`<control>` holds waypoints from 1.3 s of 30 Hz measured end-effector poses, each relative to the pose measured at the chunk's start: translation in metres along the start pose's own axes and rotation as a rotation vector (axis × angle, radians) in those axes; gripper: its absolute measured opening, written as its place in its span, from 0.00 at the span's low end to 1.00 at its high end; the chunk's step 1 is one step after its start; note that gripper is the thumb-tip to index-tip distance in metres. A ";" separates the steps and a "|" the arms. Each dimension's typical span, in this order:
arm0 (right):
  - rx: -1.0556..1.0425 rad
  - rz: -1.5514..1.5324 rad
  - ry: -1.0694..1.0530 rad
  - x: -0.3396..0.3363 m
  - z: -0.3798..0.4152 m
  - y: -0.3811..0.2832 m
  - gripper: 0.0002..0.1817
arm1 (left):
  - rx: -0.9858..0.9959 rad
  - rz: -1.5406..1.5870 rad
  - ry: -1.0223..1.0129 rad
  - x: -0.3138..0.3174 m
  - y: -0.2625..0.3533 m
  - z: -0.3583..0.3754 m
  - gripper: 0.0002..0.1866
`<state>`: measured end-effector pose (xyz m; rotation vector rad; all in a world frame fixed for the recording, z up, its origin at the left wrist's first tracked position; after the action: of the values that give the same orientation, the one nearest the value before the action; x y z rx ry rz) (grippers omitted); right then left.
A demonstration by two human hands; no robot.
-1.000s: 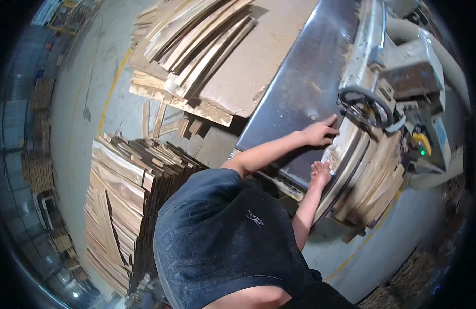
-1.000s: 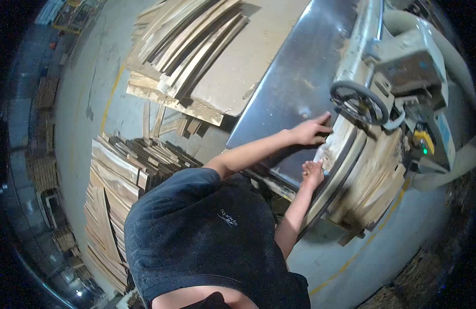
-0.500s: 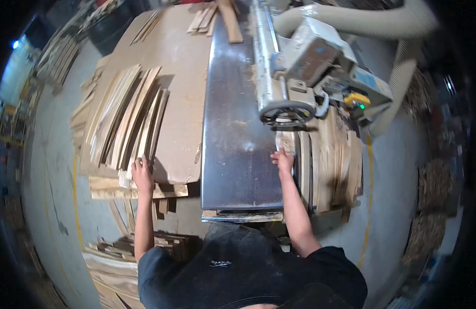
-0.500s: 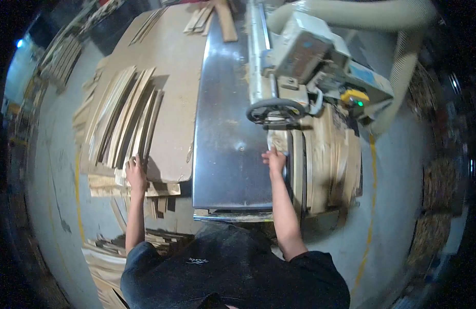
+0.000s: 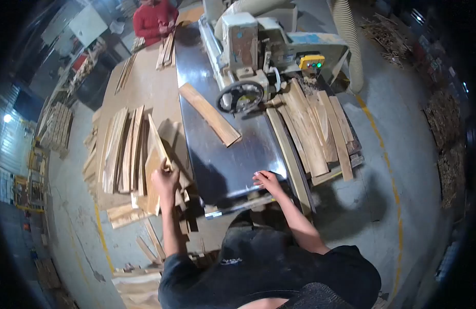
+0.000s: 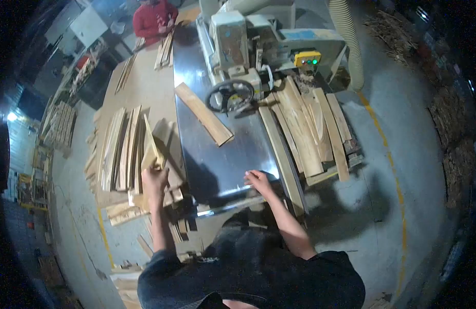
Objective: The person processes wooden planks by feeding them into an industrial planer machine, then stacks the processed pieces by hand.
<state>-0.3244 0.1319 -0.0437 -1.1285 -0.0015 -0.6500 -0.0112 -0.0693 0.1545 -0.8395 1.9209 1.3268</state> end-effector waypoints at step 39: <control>-0.282 0.736 0.011 -0.032 0.239 -0.027 0.34 | -0.656 1.349 -0.608 0.215 0.135 0.301 0.22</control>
<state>-0.2878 0.3397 0.0752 -1.2858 0.5065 0.0060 -0.1990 0.2237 -0.0293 0.8146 1.4294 2.6203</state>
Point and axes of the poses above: each hand's wrist, its own z-axis away from the middle knuckle, its own x-axis out of the palm, y = z × x, the point moved 4 cm from there along -z, towards the middle knuckle, and after that the axes turned 9 degrees about -z, right-handed, at the moved point
